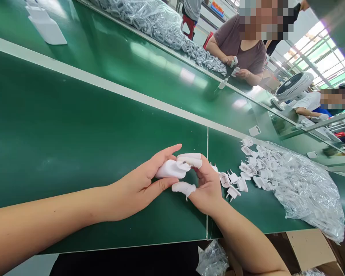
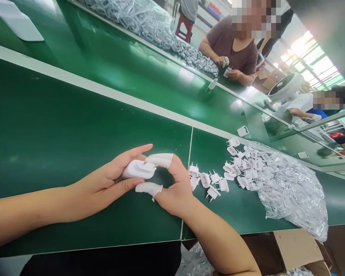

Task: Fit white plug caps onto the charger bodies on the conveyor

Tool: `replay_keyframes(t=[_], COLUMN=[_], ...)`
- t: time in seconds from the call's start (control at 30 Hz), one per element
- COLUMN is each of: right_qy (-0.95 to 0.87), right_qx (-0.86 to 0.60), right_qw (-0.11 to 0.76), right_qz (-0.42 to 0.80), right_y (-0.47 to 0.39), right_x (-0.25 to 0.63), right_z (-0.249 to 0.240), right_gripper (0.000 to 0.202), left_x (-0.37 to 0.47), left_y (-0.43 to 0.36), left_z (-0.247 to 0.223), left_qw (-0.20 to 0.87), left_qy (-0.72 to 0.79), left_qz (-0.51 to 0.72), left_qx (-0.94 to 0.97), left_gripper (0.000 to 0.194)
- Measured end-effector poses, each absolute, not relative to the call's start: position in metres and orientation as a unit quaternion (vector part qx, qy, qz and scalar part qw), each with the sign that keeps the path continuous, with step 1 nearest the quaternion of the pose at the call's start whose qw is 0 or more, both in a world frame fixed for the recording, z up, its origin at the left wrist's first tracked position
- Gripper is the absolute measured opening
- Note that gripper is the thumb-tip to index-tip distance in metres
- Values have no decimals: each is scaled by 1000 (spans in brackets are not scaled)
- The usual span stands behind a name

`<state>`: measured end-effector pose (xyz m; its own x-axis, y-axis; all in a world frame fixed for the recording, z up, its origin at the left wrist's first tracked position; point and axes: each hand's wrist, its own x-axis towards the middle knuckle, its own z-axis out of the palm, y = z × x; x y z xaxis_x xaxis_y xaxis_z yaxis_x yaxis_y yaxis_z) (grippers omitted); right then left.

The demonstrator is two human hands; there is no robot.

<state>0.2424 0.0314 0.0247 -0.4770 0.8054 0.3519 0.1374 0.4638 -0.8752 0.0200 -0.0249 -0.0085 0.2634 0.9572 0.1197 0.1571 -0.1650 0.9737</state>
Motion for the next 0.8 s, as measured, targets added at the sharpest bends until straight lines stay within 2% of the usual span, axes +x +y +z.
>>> replay_keyframes(t=[0.07, 0.3, 0.47, 0.6, 0.8], right_qy=[-777, -823, -829, -845, -836], right_qx=[-289, -283, -262, -254, -268], right_qw=[423, 448, 480, 469, 479], right_qz=[365, 206, 117, 46, 23], right_y=[28, 17, 10, 9, 8], right_x=[244, 242, 238, 235, 231], right_z=[27, 29, 30, 34, 35], right_gripper=[37, 44, 42, 28, 19], left_x=[17, 24, 34, 36, 30], left_y=[-31, -40, -29, -27, -27], left_z=[-5, 9, 14, 21, 18], left_qw=[490, 525, 582, 638, 680], left_qy=[409, 379, 353, 383, 300], left_qz=[428, 467, 499, 486, 495], left_qx=[639, 603, 537, 458, 451], left_gripper=[69, 49, 47, 47, 43])
